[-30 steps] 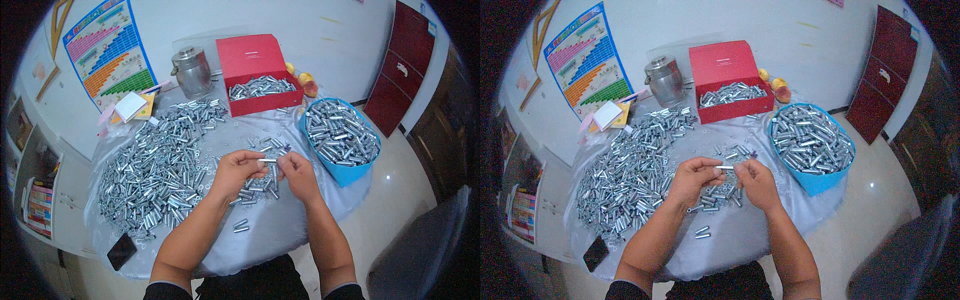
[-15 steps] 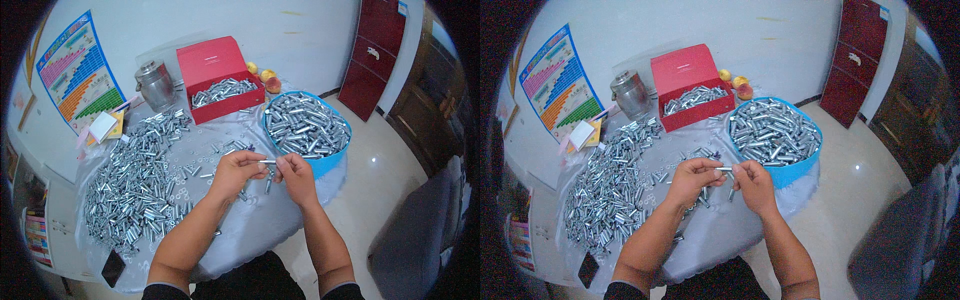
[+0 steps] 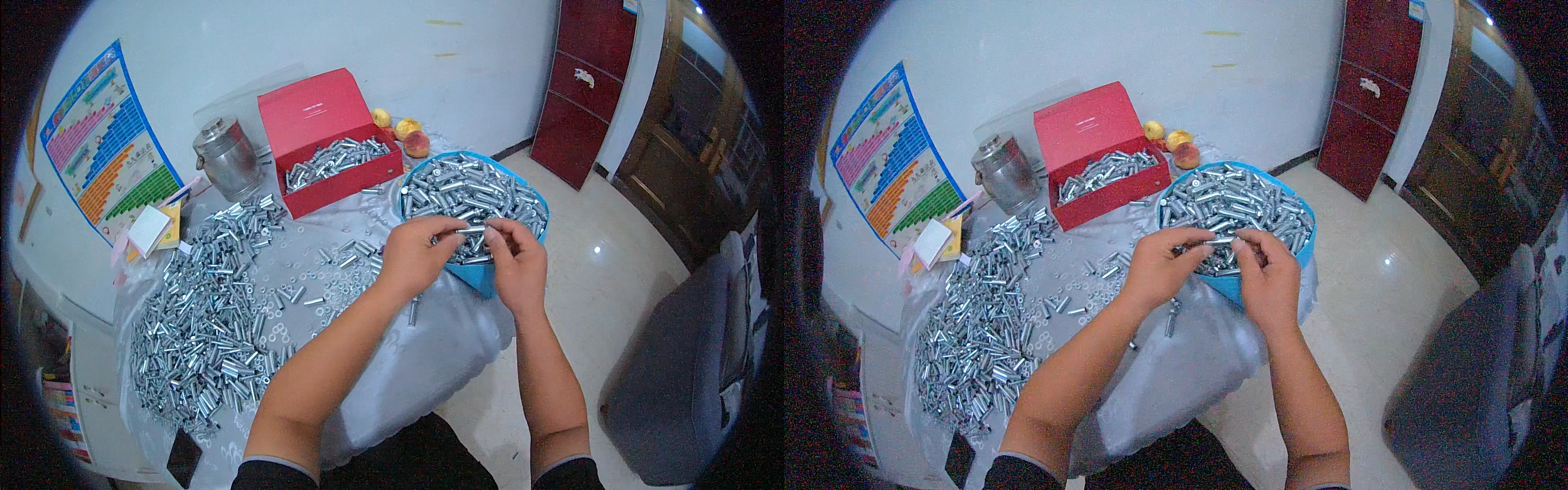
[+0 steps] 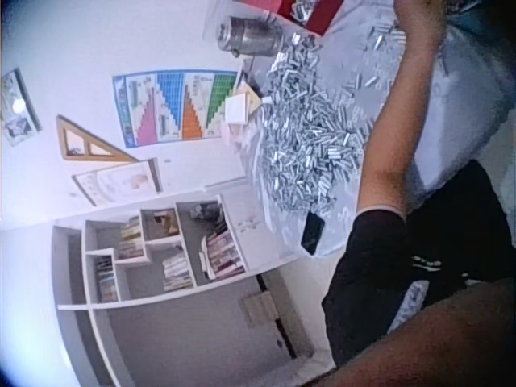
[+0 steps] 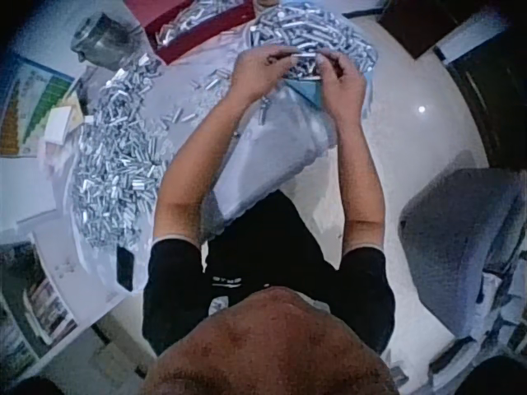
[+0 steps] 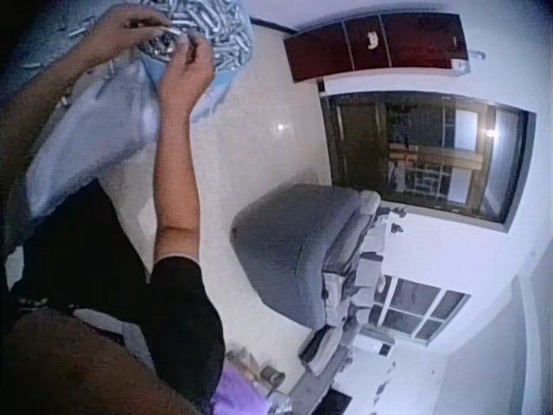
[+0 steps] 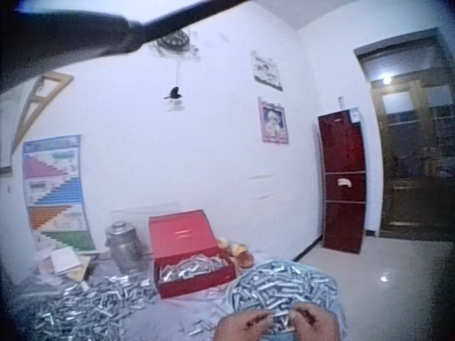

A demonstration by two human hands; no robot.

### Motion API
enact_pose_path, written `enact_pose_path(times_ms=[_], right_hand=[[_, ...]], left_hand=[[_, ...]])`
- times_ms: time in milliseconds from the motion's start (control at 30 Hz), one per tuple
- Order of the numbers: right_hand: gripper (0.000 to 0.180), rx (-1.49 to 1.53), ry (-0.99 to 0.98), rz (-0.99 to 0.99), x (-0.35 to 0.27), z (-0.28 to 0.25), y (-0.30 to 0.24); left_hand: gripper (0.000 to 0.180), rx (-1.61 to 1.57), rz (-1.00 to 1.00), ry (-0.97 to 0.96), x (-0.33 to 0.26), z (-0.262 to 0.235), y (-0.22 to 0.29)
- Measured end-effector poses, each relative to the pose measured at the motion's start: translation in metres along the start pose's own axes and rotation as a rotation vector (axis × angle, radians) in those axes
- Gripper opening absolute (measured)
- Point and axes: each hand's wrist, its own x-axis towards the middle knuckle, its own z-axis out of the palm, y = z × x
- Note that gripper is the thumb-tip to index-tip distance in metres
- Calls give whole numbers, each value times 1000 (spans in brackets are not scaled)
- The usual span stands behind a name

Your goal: The person sits at a table and repeatedly picks up small metal cylindrical parts and washers from a large pile. They insert the washers into the cylindrical parts by hand and place the assembled units into a blue container. The process is repetitive and involves handling the parts one at a time.

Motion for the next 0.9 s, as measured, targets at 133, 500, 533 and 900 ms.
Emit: enact_pose_path(times_ms=[133,500,533,900], right_hand=[[18,-163,34,-97,12,-7,5],[19,-361,0,-174,12,-9,14],[19,-353,5,-162,12,-8,14],[14,-340,67,-198,-1,8,-8]], left_hand=[[18,293,326,79,8,10,3],[17,394,368,58,1,15,1],[17,399,371,60,0,16,0],[15,378,287,140,-10,-6,-6]])
